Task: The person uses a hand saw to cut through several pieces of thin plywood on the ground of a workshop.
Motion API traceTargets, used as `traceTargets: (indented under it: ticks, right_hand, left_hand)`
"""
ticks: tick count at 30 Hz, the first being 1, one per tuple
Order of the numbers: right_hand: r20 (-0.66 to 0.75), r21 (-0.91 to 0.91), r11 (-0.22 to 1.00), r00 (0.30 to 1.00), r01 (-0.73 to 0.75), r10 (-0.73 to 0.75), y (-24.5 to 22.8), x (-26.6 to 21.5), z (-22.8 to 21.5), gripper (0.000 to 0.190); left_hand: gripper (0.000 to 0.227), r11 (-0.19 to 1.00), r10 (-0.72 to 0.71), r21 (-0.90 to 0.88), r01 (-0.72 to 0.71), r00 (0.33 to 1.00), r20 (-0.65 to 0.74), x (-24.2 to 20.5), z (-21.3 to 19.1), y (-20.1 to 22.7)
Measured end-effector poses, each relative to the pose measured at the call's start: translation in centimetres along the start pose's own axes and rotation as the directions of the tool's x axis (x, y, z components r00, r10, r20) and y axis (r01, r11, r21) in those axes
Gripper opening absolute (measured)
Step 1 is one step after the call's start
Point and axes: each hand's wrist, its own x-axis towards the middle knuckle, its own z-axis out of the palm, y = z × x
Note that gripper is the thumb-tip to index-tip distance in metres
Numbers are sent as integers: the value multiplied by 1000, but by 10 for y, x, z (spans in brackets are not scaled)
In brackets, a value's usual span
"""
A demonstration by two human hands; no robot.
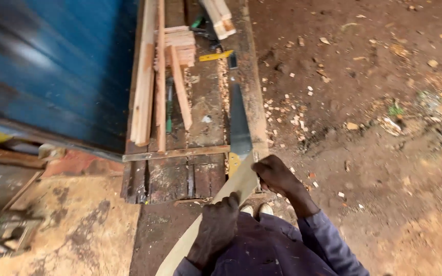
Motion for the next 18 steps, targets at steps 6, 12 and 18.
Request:
traceTargets:
  ticks: [6, 12, 18]
  right_hand:
    - [59, -103, 994, 998, 35, -29, -29, -46, 18, 50]
    - [186, -73, 956, 945, 285, -268, -21, -63, 3, 40]
    - [9, -539, 839, 995, -78, 98, -19, -34, -10, 53]
  left_hand:
    - [39, 993, -107, 34, 109, 993, -55, 1, 42, 4]
    - [25, 937, -259, -238, 257, 966, 25, -10, 16, 10]
    - [32, 862, -393, -347, 369, 919, 0, -32, 7, -1]
